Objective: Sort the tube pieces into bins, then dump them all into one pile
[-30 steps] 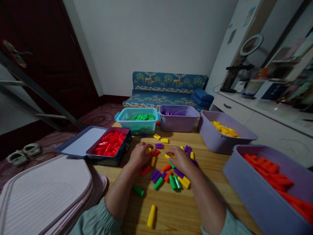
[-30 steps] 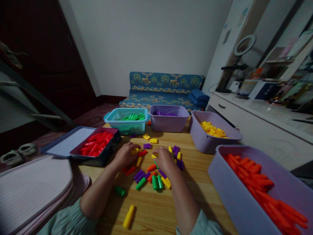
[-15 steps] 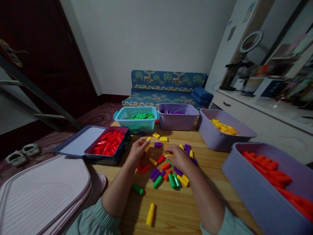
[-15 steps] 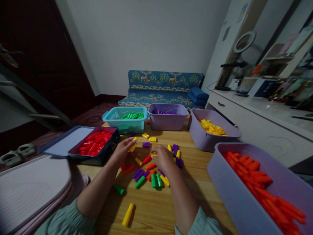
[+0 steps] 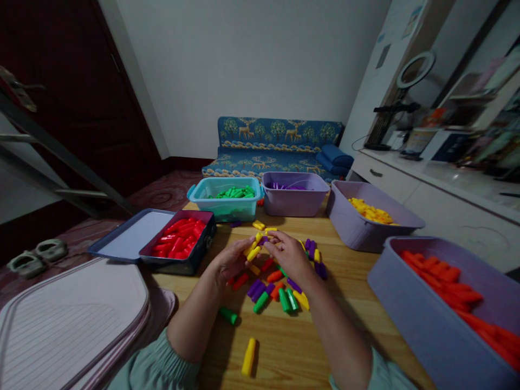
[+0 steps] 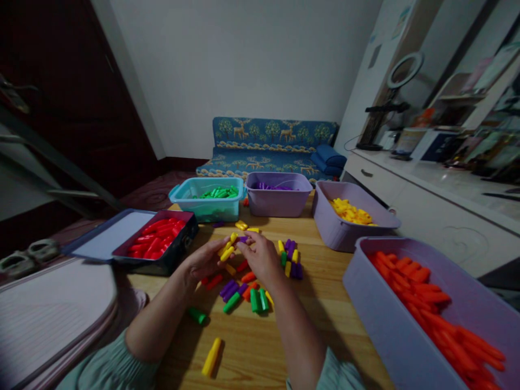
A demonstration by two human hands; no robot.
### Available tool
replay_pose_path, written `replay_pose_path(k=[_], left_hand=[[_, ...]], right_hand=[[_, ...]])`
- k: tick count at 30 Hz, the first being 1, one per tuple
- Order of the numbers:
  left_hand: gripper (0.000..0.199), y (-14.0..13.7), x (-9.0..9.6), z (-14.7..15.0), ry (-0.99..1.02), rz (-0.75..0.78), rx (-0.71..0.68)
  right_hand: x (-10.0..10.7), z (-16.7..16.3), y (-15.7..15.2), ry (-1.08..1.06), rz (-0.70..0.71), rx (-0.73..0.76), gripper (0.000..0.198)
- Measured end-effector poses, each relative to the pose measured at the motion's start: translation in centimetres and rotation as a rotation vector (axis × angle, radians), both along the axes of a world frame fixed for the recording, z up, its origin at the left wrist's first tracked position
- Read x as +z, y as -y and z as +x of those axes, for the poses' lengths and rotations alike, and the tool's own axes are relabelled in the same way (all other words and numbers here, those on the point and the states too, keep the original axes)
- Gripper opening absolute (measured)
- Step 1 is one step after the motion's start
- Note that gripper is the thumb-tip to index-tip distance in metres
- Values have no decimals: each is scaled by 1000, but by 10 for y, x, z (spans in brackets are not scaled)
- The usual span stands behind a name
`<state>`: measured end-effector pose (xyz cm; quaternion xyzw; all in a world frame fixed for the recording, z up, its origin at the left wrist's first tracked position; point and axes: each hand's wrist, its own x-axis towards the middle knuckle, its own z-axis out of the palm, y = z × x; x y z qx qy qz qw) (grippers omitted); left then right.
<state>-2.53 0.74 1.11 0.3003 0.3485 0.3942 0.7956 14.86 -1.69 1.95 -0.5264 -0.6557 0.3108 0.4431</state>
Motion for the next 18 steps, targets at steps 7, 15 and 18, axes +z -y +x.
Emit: replay_pose_path(k=[7, 15, 18], left_hand=[[30, 9, 2, 8, -100, 133, -123], [57, 3, 5, 6, 397, 31, -2], [81, 3, 4, 4, 538, 49, -29]], right_hand=[[4, -7, 5, -90, 112, -76, 28], [1, 6, -2, -599, -148, -164, 36], [4, 0, 2, -595, -175, -94, 37]])
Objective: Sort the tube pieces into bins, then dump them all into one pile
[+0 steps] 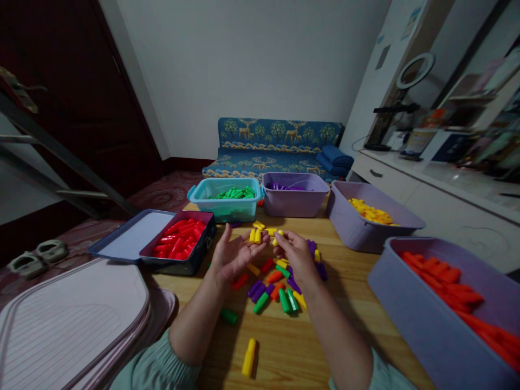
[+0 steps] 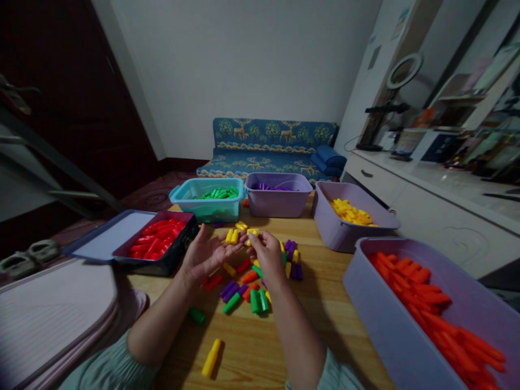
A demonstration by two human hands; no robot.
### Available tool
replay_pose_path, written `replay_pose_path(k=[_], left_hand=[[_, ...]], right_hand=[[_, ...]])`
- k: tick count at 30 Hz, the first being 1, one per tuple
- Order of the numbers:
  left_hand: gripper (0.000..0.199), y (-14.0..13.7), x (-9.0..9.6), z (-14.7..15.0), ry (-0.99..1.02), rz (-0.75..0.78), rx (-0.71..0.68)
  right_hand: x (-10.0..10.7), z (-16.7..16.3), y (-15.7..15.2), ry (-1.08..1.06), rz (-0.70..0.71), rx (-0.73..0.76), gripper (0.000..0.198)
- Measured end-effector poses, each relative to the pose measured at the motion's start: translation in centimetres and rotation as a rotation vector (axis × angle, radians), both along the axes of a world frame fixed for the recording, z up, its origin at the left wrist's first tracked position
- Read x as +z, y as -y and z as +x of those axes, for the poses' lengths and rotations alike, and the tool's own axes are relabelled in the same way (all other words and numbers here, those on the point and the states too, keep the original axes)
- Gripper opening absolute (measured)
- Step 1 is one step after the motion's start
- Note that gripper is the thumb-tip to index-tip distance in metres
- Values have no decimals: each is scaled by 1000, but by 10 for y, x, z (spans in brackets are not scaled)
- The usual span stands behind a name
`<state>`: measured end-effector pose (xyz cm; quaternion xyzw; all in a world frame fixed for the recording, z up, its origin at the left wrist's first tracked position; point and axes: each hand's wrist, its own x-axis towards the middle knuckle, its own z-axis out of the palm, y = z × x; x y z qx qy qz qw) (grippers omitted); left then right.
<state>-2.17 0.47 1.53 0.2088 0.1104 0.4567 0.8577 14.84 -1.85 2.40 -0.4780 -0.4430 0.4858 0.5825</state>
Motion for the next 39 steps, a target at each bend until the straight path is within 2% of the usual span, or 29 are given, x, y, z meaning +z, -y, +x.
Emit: replay_pose_path(k=[3, 8, 13, 15, 21, 29, 34, 39], left_hand=[[94, -1, -4, -2, 40, 25, 1], [90, 4, 1, 4, -19, 63, 29], [70, 21, 17, 32, -188, 173, 77], [66, 26, 21, 39, -220, 210, 75], [69, 26, 20, 37, -295, 251, 71], [70, 29, 22, 41, -430, 248, 53], [68, 29, 18, 39, -461, 300, 22], [68, 21, 11, 33, -508, 324, 14]], right_hand=[[2, -5, 2, 20, 10, 40, 36], [-4, -7, -1, 115, 34, -31, 35], [-7, -16, 4, 590, 174, -164, 26], [-6, -18, 7, 688, 216, -164, 24], [-4, -16, 6, 688, 197, -116, 23], [-3, -15, 6, 703, 62, -76, 24], [0, -13, 6, 697, 11, -36, 21], [-3, -12, 5, 567, -40, 0, 20]])
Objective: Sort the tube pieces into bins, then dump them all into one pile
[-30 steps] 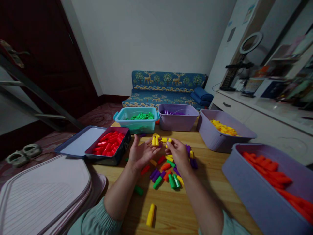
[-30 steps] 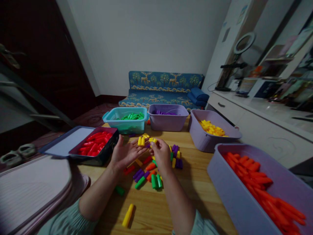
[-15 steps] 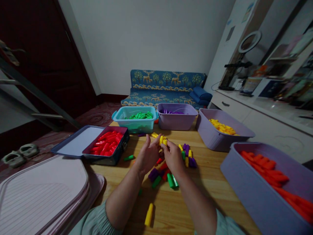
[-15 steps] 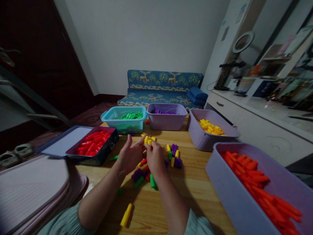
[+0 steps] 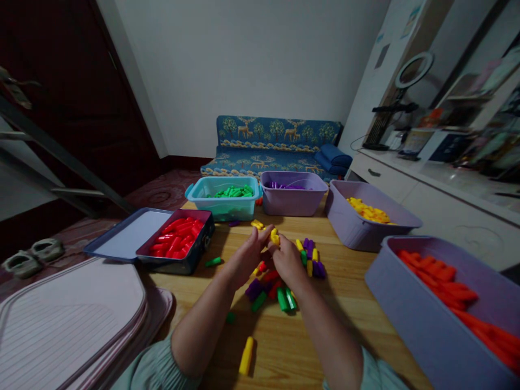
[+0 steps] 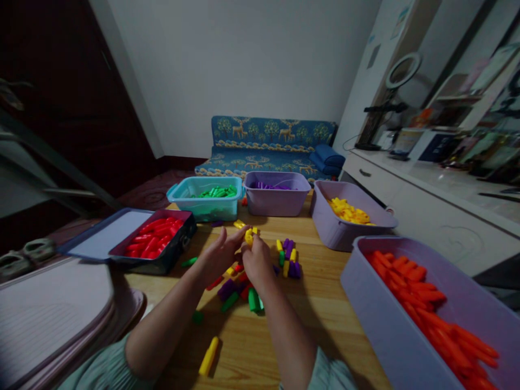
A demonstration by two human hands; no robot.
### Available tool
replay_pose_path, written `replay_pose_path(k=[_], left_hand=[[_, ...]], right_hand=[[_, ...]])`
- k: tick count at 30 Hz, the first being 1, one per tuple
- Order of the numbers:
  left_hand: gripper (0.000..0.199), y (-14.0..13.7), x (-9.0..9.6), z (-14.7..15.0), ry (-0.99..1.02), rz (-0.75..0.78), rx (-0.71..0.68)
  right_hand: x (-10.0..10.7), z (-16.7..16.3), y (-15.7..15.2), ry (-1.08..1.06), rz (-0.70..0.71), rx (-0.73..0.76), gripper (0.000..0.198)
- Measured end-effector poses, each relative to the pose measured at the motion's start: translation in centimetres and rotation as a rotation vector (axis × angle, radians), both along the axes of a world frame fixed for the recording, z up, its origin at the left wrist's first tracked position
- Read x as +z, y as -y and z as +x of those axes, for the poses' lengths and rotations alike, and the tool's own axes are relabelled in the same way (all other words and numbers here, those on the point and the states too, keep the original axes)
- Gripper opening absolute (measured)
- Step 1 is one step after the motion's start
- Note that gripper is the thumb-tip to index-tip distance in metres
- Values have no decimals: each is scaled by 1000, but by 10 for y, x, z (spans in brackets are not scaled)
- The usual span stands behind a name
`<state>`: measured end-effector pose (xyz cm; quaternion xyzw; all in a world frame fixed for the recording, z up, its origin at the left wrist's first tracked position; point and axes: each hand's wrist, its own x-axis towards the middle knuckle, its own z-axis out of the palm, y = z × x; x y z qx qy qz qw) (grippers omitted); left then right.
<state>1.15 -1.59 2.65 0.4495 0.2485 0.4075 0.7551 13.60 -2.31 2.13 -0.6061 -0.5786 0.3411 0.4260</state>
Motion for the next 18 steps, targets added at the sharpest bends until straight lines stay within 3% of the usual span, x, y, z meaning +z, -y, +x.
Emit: replay_pose_path(k=[8, 13, 18], left_hand=[[63, -12, -10, -4, 67, -29, 18], [63, -11, -5, -5, 116, -21, 34], [51, -10, -14, 2, 25, -32, 134]], right_hand=[[6, 1, 1, -830, -210, 111, 19], [13, 3, 2, -989, -210, 87, 20], [4, -2, -2, -1040, -221, 52, 21]])
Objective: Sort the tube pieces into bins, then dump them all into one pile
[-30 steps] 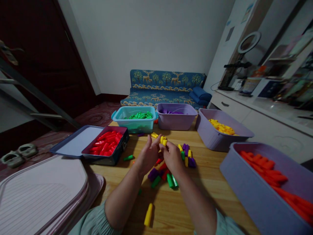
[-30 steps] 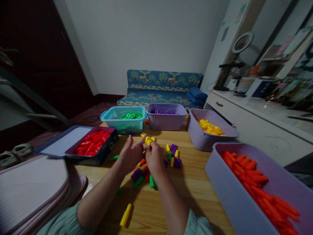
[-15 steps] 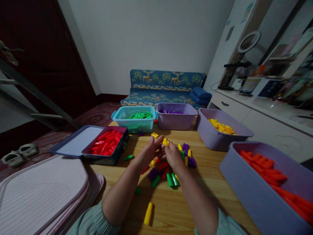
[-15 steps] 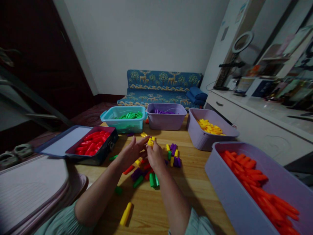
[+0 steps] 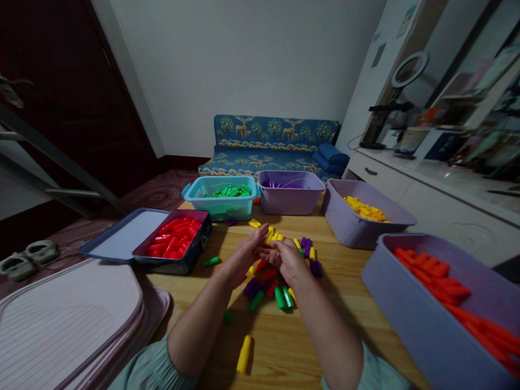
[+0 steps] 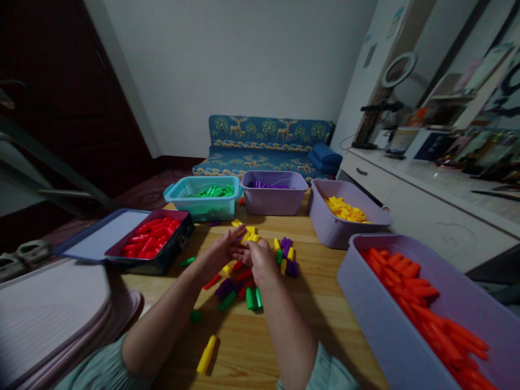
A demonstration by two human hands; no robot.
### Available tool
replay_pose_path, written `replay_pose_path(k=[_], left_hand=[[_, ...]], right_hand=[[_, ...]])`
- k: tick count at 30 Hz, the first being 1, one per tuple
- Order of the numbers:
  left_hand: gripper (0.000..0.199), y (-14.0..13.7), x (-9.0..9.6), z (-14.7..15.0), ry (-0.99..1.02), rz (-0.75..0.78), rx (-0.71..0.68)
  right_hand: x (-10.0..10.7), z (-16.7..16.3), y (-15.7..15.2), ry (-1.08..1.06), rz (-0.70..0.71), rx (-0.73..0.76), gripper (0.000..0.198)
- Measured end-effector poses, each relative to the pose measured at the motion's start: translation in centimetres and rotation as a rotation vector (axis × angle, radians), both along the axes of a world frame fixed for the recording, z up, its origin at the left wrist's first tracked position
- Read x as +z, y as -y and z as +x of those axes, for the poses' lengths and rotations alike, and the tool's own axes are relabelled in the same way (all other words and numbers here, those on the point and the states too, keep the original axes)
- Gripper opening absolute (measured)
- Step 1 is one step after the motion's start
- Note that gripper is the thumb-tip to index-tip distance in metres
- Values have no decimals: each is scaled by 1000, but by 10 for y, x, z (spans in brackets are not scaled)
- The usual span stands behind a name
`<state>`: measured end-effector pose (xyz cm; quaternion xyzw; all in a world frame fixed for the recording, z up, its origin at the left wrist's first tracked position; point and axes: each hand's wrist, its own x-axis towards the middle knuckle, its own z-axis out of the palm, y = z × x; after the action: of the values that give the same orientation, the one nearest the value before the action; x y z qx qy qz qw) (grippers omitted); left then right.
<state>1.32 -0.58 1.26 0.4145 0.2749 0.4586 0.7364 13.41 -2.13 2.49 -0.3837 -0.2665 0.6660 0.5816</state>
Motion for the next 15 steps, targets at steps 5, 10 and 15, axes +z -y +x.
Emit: replay_pose_path(k=[5, 10, 15], left_hand=[[50, 0, -1, 0, 71, -58, -14], [46, -6, 7, -9, 107, -170, 72], [35, -11, 2, -14, 73, -237, 195]], right_hand=[[4, 11, -6, -111, 24, -158, 17], [36, 57, -13, -209, 12, -404, 19], [72, 112, -31, -210, -19, -696, 18]])
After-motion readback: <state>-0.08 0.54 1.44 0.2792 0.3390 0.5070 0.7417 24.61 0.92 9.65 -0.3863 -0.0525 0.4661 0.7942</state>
